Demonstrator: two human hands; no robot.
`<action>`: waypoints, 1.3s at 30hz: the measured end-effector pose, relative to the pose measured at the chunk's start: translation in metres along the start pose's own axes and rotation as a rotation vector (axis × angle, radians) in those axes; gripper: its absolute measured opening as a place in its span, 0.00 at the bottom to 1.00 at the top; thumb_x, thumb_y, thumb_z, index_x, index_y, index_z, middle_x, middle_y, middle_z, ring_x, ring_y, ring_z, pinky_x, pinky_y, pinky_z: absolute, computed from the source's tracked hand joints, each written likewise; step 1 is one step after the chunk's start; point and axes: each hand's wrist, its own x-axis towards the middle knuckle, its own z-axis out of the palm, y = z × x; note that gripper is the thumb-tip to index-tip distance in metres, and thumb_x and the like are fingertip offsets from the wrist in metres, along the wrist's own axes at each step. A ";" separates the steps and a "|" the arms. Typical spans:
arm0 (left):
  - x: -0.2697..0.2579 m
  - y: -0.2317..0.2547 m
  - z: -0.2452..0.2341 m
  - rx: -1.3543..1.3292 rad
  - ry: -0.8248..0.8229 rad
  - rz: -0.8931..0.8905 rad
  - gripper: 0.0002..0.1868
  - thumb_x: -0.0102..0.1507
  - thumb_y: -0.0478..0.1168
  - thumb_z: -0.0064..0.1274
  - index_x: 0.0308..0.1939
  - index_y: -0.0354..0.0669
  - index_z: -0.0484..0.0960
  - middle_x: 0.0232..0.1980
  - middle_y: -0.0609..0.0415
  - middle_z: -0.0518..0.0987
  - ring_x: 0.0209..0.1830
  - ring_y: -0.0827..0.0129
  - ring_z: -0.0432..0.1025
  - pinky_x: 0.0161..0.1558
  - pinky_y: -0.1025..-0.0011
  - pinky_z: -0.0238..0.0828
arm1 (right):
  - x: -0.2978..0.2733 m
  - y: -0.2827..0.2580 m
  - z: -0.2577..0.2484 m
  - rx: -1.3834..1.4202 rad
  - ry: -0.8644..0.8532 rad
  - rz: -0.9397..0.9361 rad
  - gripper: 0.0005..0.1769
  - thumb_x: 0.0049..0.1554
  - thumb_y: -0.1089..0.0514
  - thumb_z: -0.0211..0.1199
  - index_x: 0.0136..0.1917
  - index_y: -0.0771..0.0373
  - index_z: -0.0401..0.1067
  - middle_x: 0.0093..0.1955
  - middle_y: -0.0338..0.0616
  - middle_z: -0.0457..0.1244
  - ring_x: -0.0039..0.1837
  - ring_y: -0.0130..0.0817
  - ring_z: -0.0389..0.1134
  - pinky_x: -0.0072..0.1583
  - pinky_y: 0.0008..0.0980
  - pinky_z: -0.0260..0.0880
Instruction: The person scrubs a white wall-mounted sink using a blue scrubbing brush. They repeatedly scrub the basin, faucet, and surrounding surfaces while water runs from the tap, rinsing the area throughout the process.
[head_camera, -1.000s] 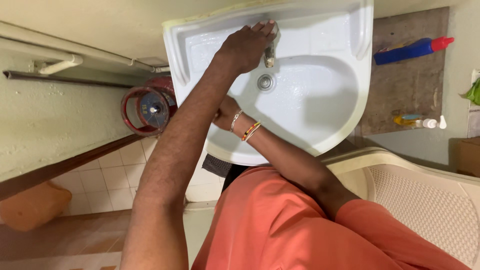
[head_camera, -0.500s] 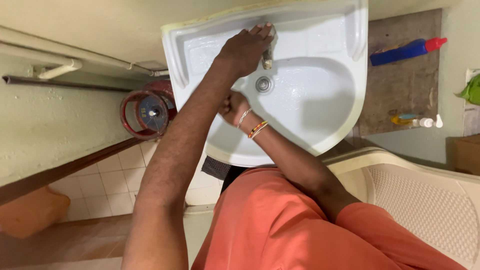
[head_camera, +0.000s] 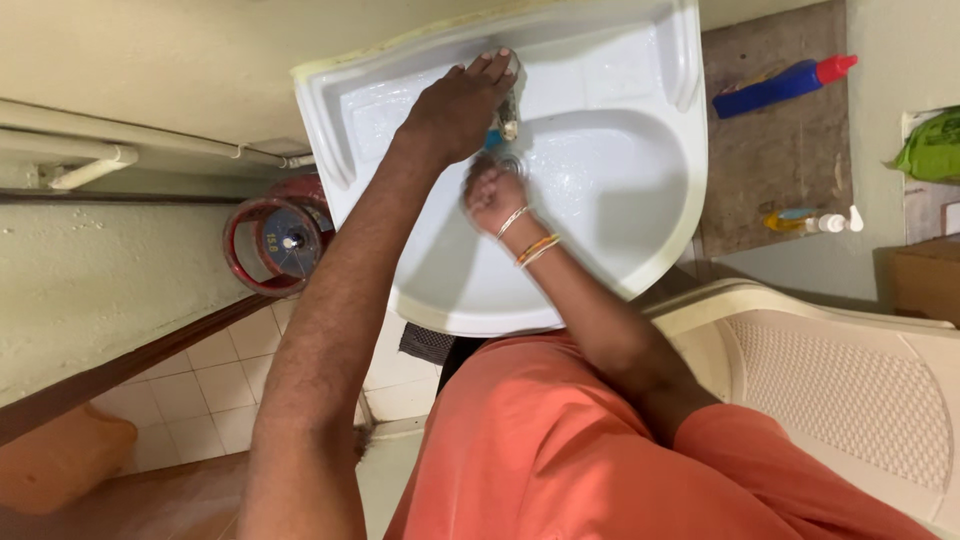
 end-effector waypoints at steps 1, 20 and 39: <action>0.000 0.000 0.003 0.018 0.066 0.054 0.33 0.61 0.27 0.46 0.72 0.41 0.66 0.81 0.52 0.54 0.77 0.54 0.56 0.70 0.56 0.59 | -0.007 -0.031 -0.005 0.115 -0.167 -0.043 0.23 0.66 0.54 0.43 0.29 0.50 0.55 0.24 0.30 0.47 0.26 0.24 0.46 0.29 0.25 0.44; -0.015 0.005 0.002 -0.019 0.147 0.027 0.31 0.62 0.25 0.45 0.71 0.38 0.69 0.80 0.49 0.58 0.80 0.57 0.51 0.76 0.54 0.49 | -0.056 -0.110 -0.025 0.033 -0.245 -0.195 0.19 0.70 0.48 0.42 0.43 0.59 0.64 0.27 0.32 0.48 0.27 0.25 0.45 0.31 0.27 0.45; -0.022 0.014 0.034 -0.166 0.277 -0.040 0.38 0.60 0.17 0.35 0.75 0.37 0.64 0.82 0.44 0.55 0.82 0.55 0.49 0.78 0.56 0.45 | -0.126 -0.093 0.098 -2.345 0.522 -1.082 0.16 0.67 0.50 0.55 0.49 0.60 0.78 0.47 0.54 0.71 0.52 0.52 0.73 0.53 0.47 0.73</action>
